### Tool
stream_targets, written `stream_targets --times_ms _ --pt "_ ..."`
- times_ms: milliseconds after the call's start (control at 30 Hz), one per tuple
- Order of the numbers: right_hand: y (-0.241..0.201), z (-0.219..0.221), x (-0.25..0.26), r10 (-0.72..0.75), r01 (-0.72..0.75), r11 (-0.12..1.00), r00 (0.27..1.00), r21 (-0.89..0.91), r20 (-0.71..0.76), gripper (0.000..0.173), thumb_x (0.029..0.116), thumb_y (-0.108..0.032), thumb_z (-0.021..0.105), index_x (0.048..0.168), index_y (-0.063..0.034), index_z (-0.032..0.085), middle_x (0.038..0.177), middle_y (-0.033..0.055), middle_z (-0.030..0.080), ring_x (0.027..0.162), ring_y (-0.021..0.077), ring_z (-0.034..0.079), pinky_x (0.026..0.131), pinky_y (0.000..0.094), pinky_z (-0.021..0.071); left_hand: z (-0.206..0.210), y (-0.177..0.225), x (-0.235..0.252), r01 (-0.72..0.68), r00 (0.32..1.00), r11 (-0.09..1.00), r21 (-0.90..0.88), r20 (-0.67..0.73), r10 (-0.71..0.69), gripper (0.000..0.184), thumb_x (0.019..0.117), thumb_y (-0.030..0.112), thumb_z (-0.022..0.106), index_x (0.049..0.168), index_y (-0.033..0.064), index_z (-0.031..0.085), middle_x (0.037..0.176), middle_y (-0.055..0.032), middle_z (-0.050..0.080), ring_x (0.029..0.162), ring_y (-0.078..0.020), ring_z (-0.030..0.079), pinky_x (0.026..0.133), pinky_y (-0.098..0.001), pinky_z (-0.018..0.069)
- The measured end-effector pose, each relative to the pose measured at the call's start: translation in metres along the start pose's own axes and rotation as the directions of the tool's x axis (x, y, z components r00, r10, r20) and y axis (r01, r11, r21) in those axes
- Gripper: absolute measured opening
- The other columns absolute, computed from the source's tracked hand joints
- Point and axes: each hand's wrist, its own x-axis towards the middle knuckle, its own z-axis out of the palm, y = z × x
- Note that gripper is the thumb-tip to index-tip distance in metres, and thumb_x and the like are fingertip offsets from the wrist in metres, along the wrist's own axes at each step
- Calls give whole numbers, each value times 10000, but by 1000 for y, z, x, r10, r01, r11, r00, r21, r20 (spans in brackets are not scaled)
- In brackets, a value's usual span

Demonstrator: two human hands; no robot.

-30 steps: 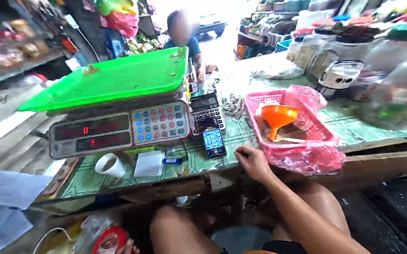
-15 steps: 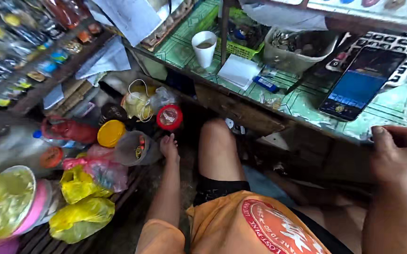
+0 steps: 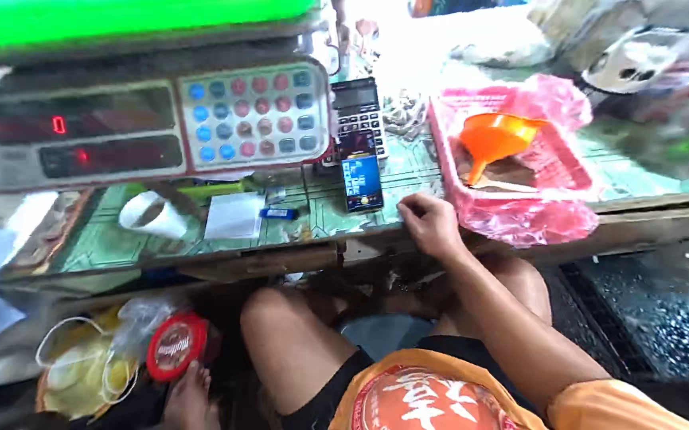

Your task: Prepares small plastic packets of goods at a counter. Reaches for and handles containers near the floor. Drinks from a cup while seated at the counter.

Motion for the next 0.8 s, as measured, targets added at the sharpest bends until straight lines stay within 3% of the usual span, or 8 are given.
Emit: stream_targets --times_ms 333,467,567,667,733,800 --pt "5 3 -2 -4 5 999 1000 39 -23 155 975 -219 643 955 -102 744 866 15 689 768 105 654 719 340 578 -6 -8 22 -65 998 959 277 -6 69 218 1021 175 612 1106 -24 643 791 -57 605 590 -96 565 566 -284 520" --pt "3 4 -2 -12 13 999 1000 47 -25 150 974 -217 642 953 -106 741 858 7 687 757 98 648 708 334 573 -13 -7 27 -90 996 922 376 16 90 249 1018 187 610 1138 -26 659 892 -109 631 660 -140 575 640 -344 533" --pt "4 4 -2 -27 28 999 999 24 -38 148 974 -216 637 943 -114 740 847 -3 680 742 91 638 688 325 563 -17 -1 29 -129 992 888 441 49 120 222 994 178 645 1086 -20 688 890 -117 648 661 -145 575 637 -355 525" --pt "4 -12 -5 -57 57 998 998 -40 11 179 1005 -219 632 1037 -85 747 944 64 722 844 172 702 780 437 601 -7 24 7 -114 992 903 414 92 84 298 984 225 678 1132 -34 688 993 -188 689 798 -234 636 767 -453 553" --pt "6 -8 -8 -96 98 995 994 -36 58 247 1020 -242 600 1081 -40 730 980 142 724 876 242 705 800 498 578 -18 30 2 -81 995 898 433 87 48 304 1003 222 647 1162 -34 685 1022 -194 689 831 -245 644 798 -458 549" --pt "11 -4 -4 -111 112 994 991 -13 69 313 1027 -263 575 1090 11 715 992 199 714 894 240 693 829 445 558 -19 24 17 -45 996 914 403 87 11 273 1012 182 616 1179 -25 679 1049 -184 680 836 -234 635 784 -430 547"
